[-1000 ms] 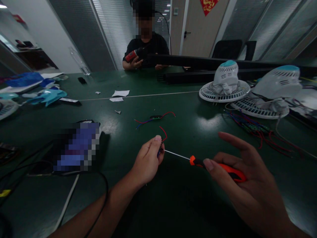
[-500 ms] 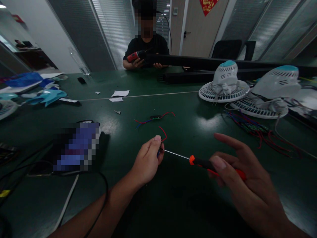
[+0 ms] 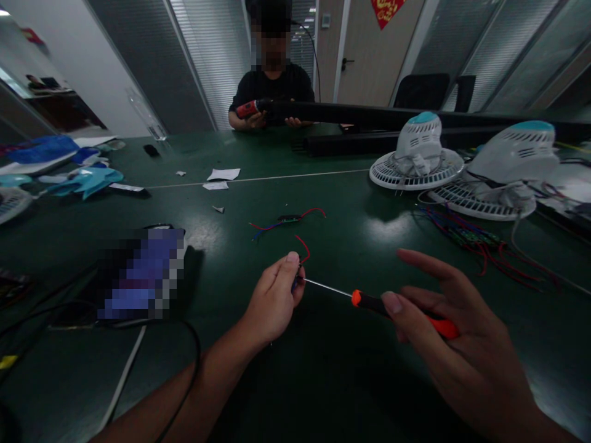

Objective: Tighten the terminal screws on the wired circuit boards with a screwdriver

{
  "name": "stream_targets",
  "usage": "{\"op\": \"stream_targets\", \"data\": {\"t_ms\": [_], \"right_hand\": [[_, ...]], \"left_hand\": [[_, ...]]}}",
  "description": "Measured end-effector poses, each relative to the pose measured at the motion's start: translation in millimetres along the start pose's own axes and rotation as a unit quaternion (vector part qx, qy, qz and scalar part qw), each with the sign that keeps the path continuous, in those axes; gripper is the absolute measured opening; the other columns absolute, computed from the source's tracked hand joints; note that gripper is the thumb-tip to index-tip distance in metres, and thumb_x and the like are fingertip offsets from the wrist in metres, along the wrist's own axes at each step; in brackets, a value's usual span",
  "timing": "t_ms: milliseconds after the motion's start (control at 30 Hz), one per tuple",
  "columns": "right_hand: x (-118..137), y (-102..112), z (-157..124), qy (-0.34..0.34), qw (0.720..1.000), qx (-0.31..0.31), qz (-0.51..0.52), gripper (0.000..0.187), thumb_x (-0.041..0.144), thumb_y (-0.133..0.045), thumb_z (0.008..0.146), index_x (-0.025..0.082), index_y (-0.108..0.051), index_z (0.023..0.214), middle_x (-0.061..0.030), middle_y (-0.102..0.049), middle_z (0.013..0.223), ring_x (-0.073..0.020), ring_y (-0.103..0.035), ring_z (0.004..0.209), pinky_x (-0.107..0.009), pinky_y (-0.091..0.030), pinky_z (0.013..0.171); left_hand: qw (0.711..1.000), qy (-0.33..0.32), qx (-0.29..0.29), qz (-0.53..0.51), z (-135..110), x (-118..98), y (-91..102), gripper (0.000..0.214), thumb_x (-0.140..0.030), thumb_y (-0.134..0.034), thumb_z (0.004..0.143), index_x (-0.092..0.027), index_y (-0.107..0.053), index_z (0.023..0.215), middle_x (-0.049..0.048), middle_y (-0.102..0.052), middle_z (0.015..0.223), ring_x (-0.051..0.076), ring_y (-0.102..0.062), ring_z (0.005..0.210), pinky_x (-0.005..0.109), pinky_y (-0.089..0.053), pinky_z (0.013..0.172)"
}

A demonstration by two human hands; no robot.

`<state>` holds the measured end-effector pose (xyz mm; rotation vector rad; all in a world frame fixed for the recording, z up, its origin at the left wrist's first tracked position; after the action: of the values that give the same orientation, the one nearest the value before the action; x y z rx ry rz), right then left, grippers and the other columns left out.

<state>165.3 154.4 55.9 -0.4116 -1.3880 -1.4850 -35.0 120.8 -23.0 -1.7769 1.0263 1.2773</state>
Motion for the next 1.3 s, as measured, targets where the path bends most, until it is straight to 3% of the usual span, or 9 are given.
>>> {"op": "stream_targets", "data": {"t_ms": [333,600,733,867,967,1167,1300], "right_hand": [[-6,3,-4,-0.064,0.997,-0.042,0.029,0.046,0.043,-0.065,0.082,0.029,-0.052,0.124,0.0020,-0.068,0.069,-0.0138,-0.058,0.043,-0.025,-0.041,0.034],[0,1,0,-0.008,0.999,-0.008,0.039,0.047,0.037,-0.065,0.083,0.026,-0.047,0.126,0.0039,-0.065,0.066,-0.0136,-0.057,0.042,-0.024,-0.044,0.033],[-2,3,1,-0.015,0.999,-0.019,0.039,0.044,0.039,-0.065,0.083,0.024,-0.051,0.122,0.0024,-0.066,0.068,-0.0133,-0.058,0.043,-0.024,-0.046,0.036],[-10,3,-2,-0.041,0.997,-0.021,0.068,0.038,0.050,-0.047,0.093,0.026,-0.057,0.120,0.0016,-0.065,0.065,-0.0144,-0.061,0.049,-0.023,-0.047,0.039],[-14,3,-4,-0.063,0.995,-0.018,0.070,0.040,0.052,-0.039,0.096,0.027,-0.060,0.119,0.0038,-0.060,0.055,-0.0141,-0.058,0.042,-0.022,-0.044,0.033],[1,1,0,0.002,1.000,-0.002,0.004,0.030,0.040,-0.052,0.093,0.024,-0.057,0.118,0.0078,-0.055,0.047,-0.0111,-0.050,0.034,-0.020,-0.038,0.030],[1,2,-1,0.014,1.000,-0.013,0.001,0.033,0.039,-0.055,0.091,0.025,-0.053,0.121,0.0059,-0.058,0.054,-0.0143,-0.057,0.041,-0.023,-0.041,0.032]], "left_hand": [[1.000,-0.004,0.024,0.010,0,4,0.4,0.044,-0.059,-0.048,0.086,-0.017,-0.055,0.073,-0.0055,-0.044,0.055,0.006,-0.040,0.046,0.017,-0.029,0.043],[1.000,-0.008,0.016,0.023,0,-1,-1.4,0.042,-0.056,-0.046,0.086,-0.018,-0.052,0.070,-0.0061,-0.041,0.052,0.006,-0.037,0.044,0.017,-0.027,0.041],[0.999,-0.017,0.027,0.017,1,0,-2.7,0.043,-0.057,-0.048,0.086,-0.017,-0.053,0.070,-0.0065,-0.041,0.051,0.006,-0.037,0.043,0.017,-0.027,0.040],[1.000,-0.020,0.024,-0.006,1,1,-2.1,0.043,-0.058,-0.052,0.083,-0.017,-0.053,0.069,-0.0058,-0.042,0.054,0.005,-0.039,0.045,0.016,-0.029,0.042],[1.000,-0.012,0.024,-0.002,1,1,-2.1,0.042,-0.056,-0.050,0.085,-0.017,-0.053,0.069,-0.0058,-0.042,0.054,0.005,-0.039,0.045,0.016,-0.029,0.042],[1.000,-0.008,0.025,0.003,0,1,-1.7,0.045,-0.060,-0.051,0.083,-0.017,-0.054,0.071,-0.0060,-0.043,0.054,0.005,-0.039,0.045,0.016,-0.028,0.041],[1.000,-0.017,0.025,-0.007,2,2,-1.2,0.046,-0.060,-0.053,0.082,-0.017,-0.054,0.070,-0.0059,-0.043,0.054,0.005,-0.039,0.045,0.016,-0.029,0.041]]}}
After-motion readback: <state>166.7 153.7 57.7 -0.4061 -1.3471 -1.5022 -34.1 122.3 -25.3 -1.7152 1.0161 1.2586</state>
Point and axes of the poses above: each hand's wrist, its own z-axis towards the middle knuckle, its own y-axis out of the back of the hand, x = y × z, the point moved 9 cm from there along z, towards the middle knuckle
